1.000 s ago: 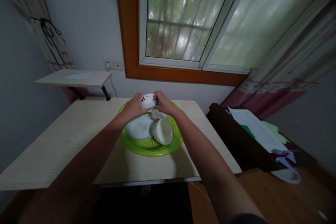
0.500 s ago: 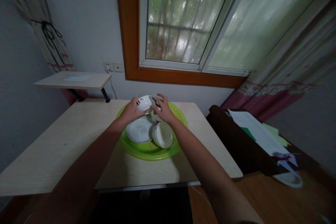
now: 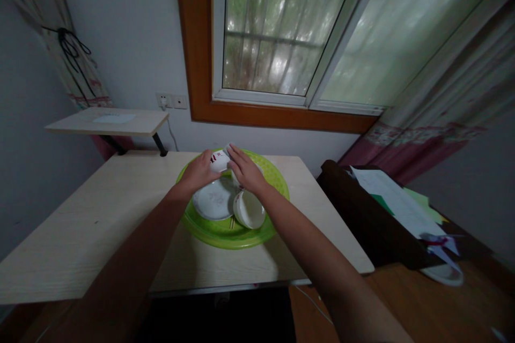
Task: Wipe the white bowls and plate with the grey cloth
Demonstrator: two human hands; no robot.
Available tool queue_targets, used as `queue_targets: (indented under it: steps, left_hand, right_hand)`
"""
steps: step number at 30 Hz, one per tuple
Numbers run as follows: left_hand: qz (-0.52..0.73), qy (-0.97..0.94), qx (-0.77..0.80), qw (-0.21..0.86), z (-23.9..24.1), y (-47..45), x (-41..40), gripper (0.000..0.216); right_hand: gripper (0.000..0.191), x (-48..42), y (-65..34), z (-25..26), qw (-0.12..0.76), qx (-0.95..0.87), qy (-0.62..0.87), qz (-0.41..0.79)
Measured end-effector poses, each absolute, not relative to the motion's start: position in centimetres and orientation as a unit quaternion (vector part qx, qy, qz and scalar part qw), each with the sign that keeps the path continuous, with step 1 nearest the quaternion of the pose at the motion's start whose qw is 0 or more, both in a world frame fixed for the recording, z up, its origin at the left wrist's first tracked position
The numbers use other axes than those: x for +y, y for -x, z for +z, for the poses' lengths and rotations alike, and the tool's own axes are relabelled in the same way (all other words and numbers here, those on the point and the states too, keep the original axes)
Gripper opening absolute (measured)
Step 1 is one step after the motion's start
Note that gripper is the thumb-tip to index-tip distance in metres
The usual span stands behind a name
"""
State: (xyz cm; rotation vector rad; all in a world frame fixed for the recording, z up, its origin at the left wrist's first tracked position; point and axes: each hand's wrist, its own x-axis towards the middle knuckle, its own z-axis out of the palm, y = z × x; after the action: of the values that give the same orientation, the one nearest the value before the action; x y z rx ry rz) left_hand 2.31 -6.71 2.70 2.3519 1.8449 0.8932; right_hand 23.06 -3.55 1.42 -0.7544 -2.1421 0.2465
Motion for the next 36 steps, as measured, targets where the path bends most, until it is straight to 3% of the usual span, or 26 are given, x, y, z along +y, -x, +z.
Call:
queue_targets:
  steps: [5,16,23,29,36]
  left_hand:
    - [0.287,-0.754,0.591,0.004,2.8,-2.3,-6.8,0.043]
    - [0.304,-0.748,0.589,0.035,3.0,-2.2,-6.9,0.048]
    - [0.301,-0.755,0.582,0.028,2.9,-2.1,-6.8,0.045]
    - [0.3,-0.77,0.562,0.03,2.8,-2.0,-6.7,0.039]
    - [0.353,-0.742,0.565,0.071,2.4,-2.1,-6.5,0.045]
  right_hand:
    - [0.052,-4.2,-22.5,2.0,0.397,-0.866,0.288,0.098]
    - [0.064,-2.1,-24.2,0.3,0.438,-0.738,0.405,0.315]
    - [0.067,-3.4,-23.7,1.5,0.424,-0.806,0.362,0.199]
    - [0.051,-4.6,-23.1,2.4,0.396,-0.866,0.289,0.097]
    - [0.053,-4.5,-23.2,2.6,0.412,-0.845,0.307,0.146]
